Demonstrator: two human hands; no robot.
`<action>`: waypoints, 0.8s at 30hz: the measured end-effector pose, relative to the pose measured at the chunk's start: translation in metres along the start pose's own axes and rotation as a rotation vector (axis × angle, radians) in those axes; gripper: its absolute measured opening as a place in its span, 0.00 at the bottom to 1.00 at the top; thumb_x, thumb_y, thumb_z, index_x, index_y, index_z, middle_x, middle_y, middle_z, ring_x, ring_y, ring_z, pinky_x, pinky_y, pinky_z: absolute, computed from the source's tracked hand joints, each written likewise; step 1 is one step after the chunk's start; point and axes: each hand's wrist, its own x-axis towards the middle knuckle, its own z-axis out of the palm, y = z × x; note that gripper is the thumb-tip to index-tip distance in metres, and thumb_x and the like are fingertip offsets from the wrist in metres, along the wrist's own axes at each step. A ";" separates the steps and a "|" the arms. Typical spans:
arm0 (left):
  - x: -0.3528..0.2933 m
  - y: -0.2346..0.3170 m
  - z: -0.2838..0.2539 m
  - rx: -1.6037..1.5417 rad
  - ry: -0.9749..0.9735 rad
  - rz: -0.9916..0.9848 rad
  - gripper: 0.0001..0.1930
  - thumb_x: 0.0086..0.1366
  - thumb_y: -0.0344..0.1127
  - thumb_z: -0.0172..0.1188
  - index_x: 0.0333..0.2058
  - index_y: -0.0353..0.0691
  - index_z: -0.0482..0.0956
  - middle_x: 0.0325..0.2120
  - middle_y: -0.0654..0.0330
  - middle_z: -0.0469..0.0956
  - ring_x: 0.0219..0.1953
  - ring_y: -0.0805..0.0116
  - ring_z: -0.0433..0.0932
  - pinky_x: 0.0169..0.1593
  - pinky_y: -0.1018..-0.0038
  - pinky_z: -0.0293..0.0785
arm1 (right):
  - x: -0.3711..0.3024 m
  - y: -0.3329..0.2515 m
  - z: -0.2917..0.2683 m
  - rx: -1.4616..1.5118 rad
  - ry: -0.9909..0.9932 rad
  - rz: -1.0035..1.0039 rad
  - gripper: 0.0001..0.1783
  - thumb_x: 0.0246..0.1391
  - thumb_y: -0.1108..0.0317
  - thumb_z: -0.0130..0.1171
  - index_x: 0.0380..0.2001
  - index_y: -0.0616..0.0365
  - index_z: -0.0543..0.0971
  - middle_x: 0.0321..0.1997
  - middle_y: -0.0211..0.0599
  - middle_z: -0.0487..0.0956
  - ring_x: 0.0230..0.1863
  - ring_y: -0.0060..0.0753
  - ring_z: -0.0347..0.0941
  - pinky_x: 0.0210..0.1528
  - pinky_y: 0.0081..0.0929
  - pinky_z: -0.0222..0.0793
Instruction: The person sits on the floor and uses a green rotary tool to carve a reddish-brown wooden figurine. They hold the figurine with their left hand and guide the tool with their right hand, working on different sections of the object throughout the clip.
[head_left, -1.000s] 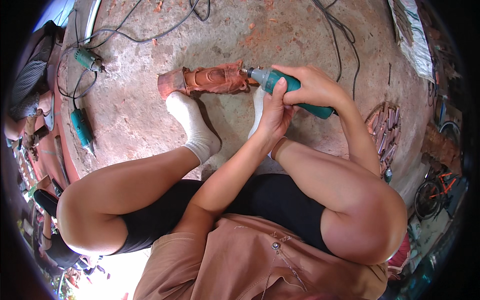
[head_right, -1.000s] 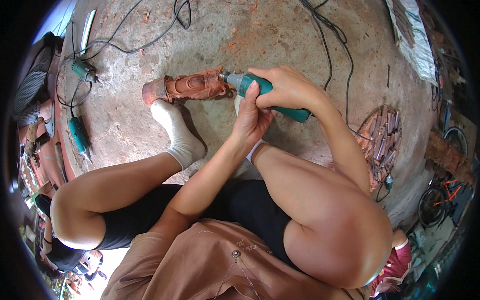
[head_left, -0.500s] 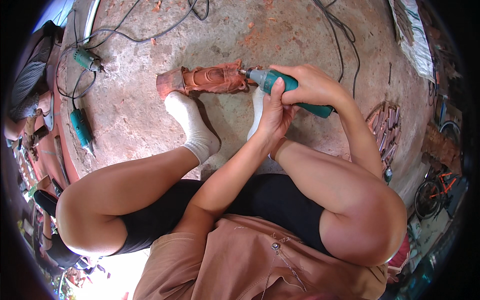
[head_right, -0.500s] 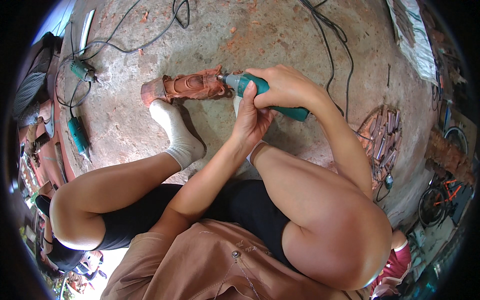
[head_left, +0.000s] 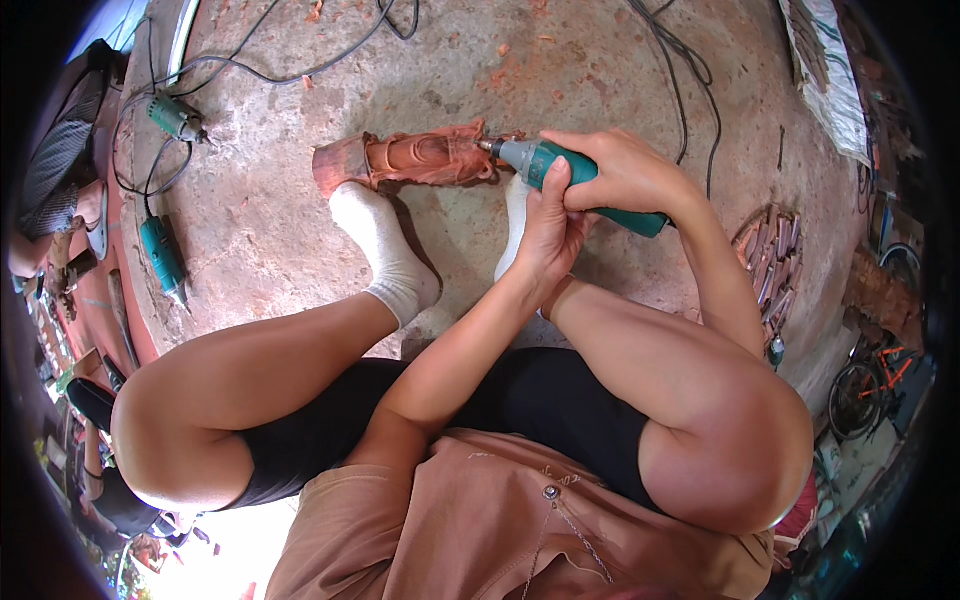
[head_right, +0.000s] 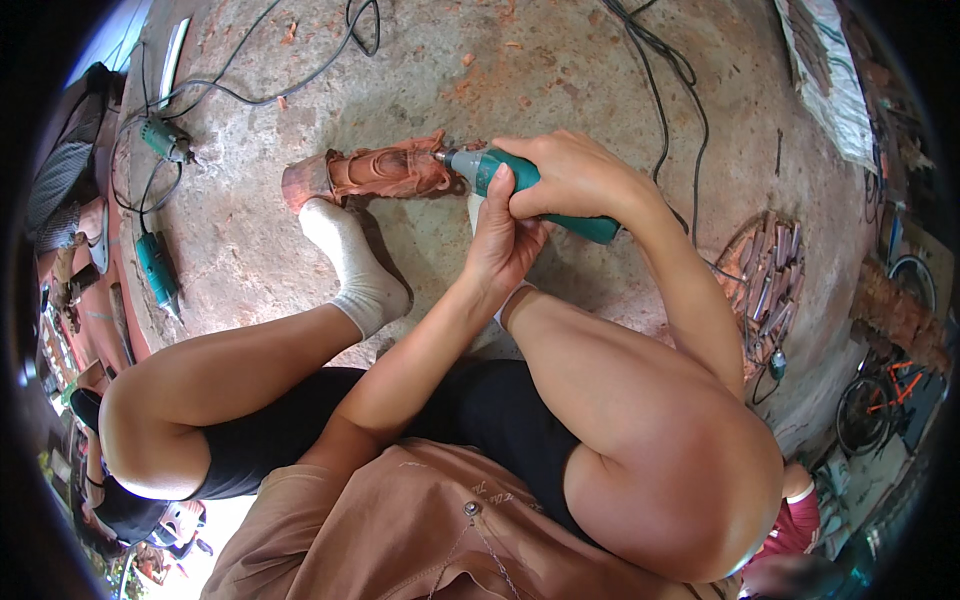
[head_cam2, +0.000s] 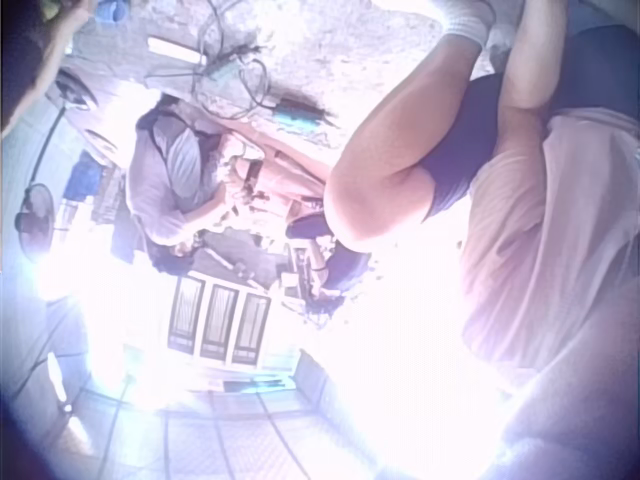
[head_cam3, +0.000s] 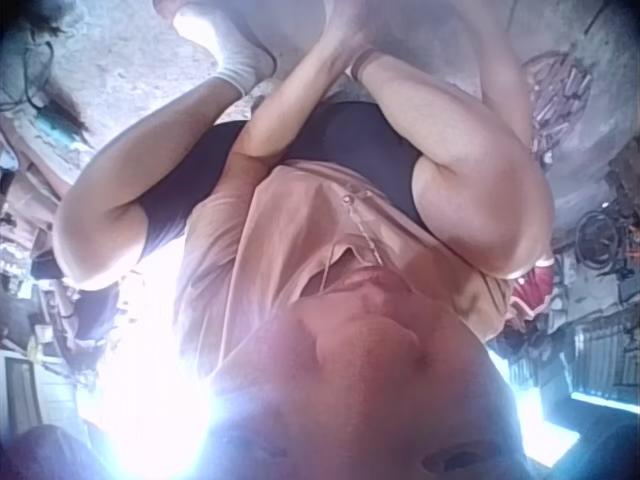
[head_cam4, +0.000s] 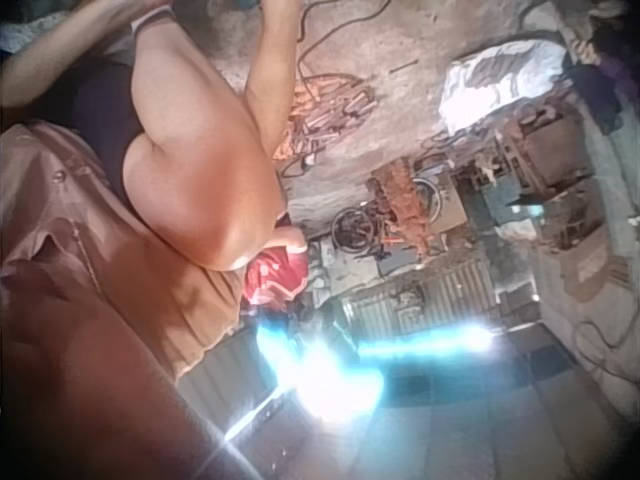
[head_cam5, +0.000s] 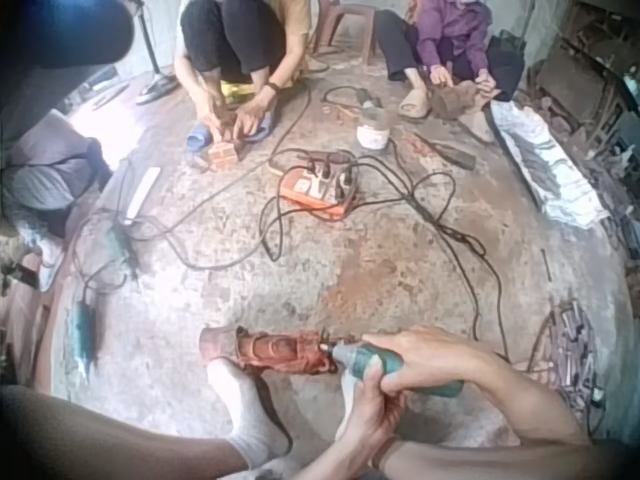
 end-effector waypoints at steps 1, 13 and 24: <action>0.000 -0.001 0.000 -0.008 0.000 0.001 0.28 0.63 0.52 0.60 0.52 0.40 0.65 0.46 0.58 0.74 0.49 0.64 0.76 0.52 0.62 0.76 | -0.001 -0.001 -0.001 -0.005 -0.015 0.009 0.44 0.30 0.53 0.61 0.58 0.58 0.72 0.29 0.55 0.79 0.31 0.51 0.78 0.37 0.36 0.72; 0.004 0.002 -0.004 -0.007 -0.016 -0.014 0.27 0.62 0.50 0.61 0.53 0.41 0.64 0.47 0.58 0.74 0.49 0.65 0.76 0.52 0.61 0.76 | 0.001 0.002 0.002 0.017 0.020 0.024 0.45 0.29 0.52 0.61 0.58 0.57 0.72 0.32 0.56 0.80 0.32 0.50 0.78 0.39 0.35 0.72; 0.003 0.004 -0.006 0.051 -0.006 -0.037 0.25 0.63 0.48 0.62 0.52 0.41 0.65 0.46 0.59 0.74 0.48 0.65 0.76 0.53 0.60 0.75 | -0.002 0.011 0.010 0.110 0.015 0.043 0.45 0.30 0.54 0.62 0.59 0.57 0.71 0.35 0.54 0.80 0.36 0.48 0.78 0.41 0.34 0.72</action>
